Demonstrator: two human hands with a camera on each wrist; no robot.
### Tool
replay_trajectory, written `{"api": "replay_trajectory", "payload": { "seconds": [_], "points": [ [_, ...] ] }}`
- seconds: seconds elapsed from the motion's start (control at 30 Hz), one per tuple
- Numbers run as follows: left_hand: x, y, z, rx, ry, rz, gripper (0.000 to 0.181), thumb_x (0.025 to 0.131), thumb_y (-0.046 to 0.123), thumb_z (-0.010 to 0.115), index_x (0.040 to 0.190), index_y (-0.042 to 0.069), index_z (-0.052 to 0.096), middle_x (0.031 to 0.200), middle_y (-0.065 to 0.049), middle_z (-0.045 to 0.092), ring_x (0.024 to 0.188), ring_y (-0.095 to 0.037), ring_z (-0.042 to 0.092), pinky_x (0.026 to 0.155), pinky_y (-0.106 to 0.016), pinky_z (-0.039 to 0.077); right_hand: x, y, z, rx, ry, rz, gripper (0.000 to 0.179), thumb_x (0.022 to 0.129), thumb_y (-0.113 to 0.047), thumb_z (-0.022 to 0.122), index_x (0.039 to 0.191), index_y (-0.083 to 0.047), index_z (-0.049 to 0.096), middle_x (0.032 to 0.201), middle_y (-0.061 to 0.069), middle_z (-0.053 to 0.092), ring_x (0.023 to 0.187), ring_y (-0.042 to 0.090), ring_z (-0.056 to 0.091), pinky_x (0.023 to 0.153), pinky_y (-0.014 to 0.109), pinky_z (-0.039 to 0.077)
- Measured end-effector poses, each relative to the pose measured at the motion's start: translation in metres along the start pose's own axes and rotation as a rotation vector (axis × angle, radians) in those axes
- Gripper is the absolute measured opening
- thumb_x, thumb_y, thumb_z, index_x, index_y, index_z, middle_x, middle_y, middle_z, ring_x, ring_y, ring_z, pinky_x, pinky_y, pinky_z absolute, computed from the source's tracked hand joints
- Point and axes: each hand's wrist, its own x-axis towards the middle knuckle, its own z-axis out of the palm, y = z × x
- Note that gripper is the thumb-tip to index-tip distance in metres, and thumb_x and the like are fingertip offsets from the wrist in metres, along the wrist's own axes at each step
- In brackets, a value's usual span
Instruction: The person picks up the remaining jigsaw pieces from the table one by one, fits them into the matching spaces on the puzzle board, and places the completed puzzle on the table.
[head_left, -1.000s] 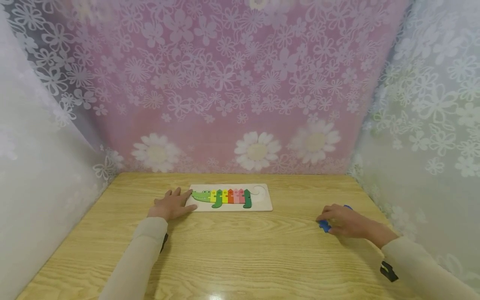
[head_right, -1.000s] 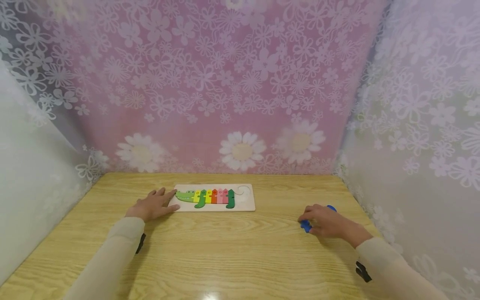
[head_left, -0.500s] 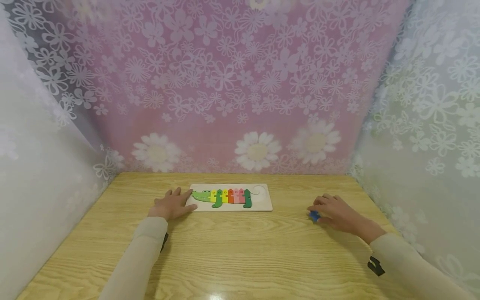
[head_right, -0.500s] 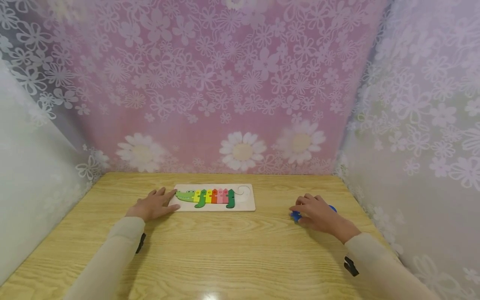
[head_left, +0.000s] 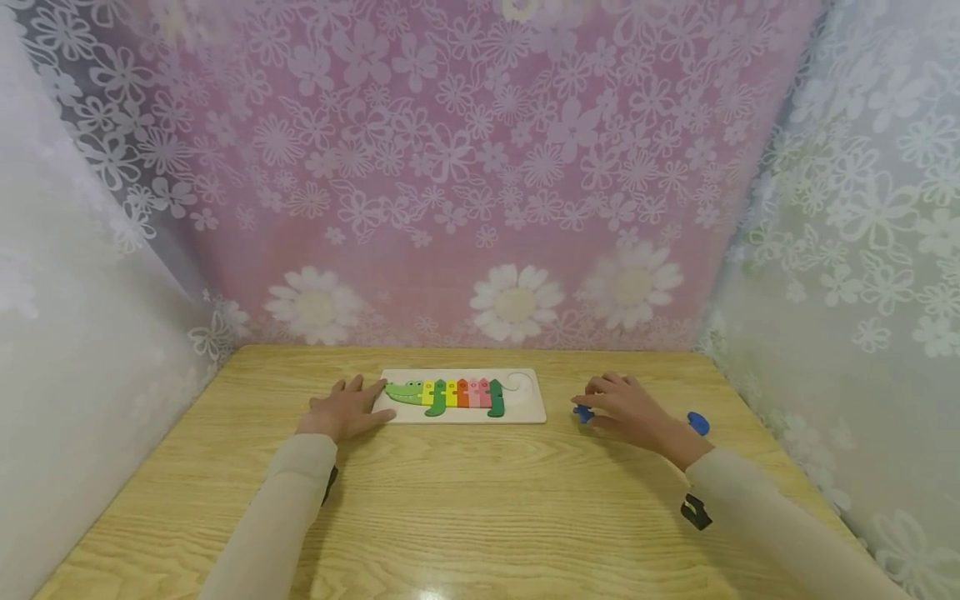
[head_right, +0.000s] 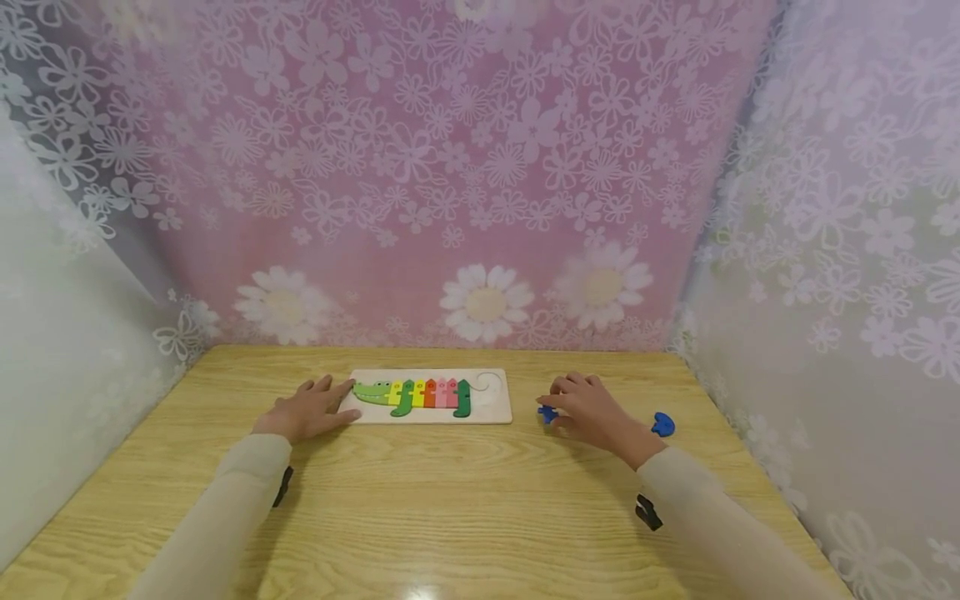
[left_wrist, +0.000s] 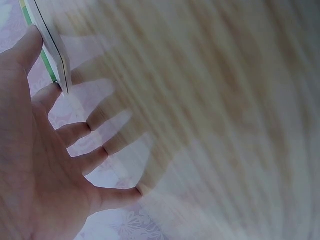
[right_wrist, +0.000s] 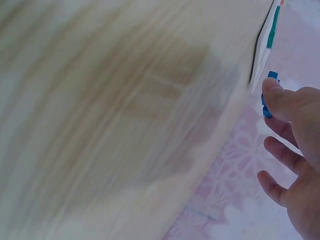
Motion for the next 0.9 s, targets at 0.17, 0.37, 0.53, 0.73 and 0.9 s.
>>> {"api": "replay_trajectory", "payload": {
  "seconds": [0.17,0.37,0.53,0.73,0.9],
  "points": [
    [-0.001,0.001,-0.001,-0.003,0.006,0.003,0.083,0.1,0.073,0.041,0.166,0.025,0.027,0.169,-0.027,0.023,0.151,-0.06,0.023,0.098,-0.09,0.03,0.02,-0.009,0.003,0.001,0.025,-0.011,0.041,0.083,-0.019,0.086,0.122,-0.016,0.077,0.107,0.003,0.068,0.097,0.023,0.056,0.076,0.038,0.04],
    [-0.001,0.001,-0.001,-0.003,0.001,-0.003,0.083,0.1,0.073,0.042,0.166,0.025,0.027,0.169,-0.027,0.023,0.151,-0.06,0.023,0.099,-0.09,0.029,0.039,-0.017,0.01,0.01,0.021,-0.011,0.042,0.082,-0.02,0.087,0.123,-0.017,0.077,0.109,0.003,0.068,0.098,0.024,0.055,0.078,0.04,0.042],
    [-0.002,0.001,-0.002,0.0,0.002,-0.001,0.082,0.1,0.072,0.042,0.166,0.024,0.027,0.168,-0.028,0.024,0.15,-0.061,0.023,0.098,-0.09,0.03,0.052,-0.024,0.013,0.01,0.013,-0.001,0.043,0.083,-0.021,0.086,0.125,-0.016,0.076,0.111,0.004,0.068,0.102,0.027,0.057,0.079,0.045,0.044],
    [0.0,0.0,-0.001,0.001,0.004,0.0,0.082,0.1,0.072,0.042,0.165,0.024,0.028,0.168,-0.028,0.024,0.15,-0.061,0.024,0.098,-0.09,0.029,0.063,-0.031,0.016,0.004,0.014,-0.006,0.041,0.085,-0.021,0.085,0.125,-0.017,0.076,0.112,0.005,0.068,0.103,0.027,0.057,0.078,0.043,0.044],
    [0.001,0.0,0.0,-0.002,0.002,-0.002,0.082,0.1,0.072,0.043,0.166,0.025,0.027,0.168,-0.027,0.024,0.151,-0.061,0.023,0.099,-0.09,0.028,0.071,-0.036,0.019,-0.006,0.023,-0.02,0.041,0.084,-0.021,0.085,0.124,-0.017,0.076,0.108,0.004,0.068,0.099,0.026,0.056,0.075,0.04,0.042]
  ]
}}
